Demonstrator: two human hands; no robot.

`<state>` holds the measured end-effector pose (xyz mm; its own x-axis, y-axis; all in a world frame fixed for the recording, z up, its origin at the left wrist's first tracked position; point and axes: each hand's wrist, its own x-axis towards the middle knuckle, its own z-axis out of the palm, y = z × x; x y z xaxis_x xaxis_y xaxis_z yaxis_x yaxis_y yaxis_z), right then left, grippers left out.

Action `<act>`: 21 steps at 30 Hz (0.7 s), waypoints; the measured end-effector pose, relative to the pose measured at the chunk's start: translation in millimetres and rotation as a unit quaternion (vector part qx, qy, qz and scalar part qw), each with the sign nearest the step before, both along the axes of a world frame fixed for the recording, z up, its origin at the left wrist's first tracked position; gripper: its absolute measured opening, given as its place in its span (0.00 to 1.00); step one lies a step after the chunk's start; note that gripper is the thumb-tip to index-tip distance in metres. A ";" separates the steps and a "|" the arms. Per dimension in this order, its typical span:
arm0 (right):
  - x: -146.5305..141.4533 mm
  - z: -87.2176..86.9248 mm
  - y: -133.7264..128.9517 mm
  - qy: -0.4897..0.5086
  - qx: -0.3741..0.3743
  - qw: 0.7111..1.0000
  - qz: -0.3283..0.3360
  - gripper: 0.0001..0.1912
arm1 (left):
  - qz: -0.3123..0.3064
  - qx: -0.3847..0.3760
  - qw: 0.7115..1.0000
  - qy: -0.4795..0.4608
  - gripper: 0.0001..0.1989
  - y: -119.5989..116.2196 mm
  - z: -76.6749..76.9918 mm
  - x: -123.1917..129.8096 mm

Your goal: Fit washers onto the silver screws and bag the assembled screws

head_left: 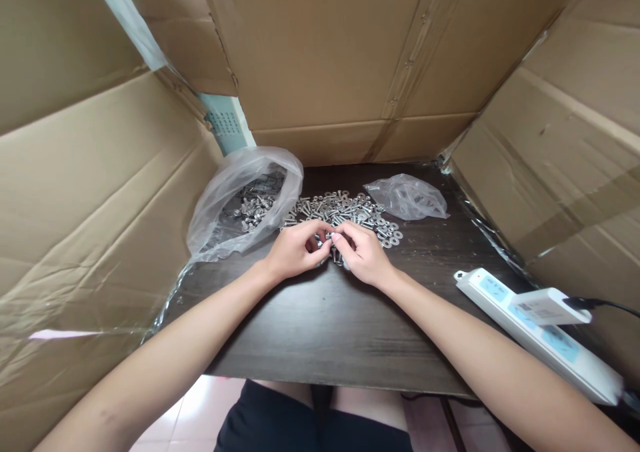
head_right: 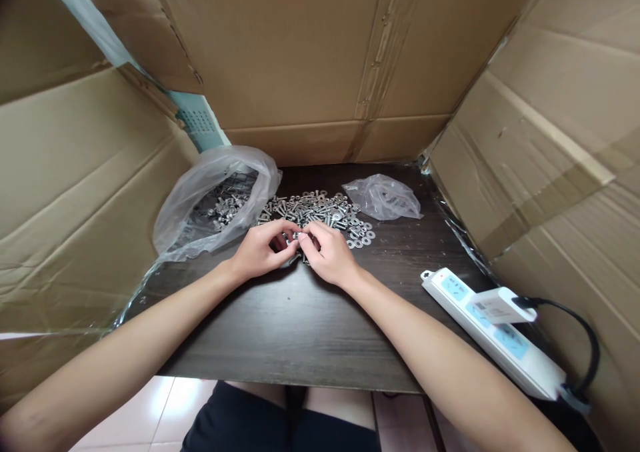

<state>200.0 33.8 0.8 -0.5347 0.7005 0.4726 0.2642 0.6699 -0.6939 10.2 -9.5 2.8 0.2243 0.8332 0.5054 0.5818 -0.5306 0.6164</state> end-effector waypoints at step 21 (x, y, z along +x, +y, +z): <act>0.4 0.7 -0.1 -0.011 -0.009 1.000 -0.005 0.02 | -0.001 0.001 1.000 0.002 0.11 0.1 -0.8 -0.8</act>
<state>200.4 33.7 1.5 -0.5374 0.7147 0.4476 0.2871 0.6541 -0.6998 9.4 -9.4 2.0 0.2287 0.8321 0.5053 0.5833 -0.5327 0.6132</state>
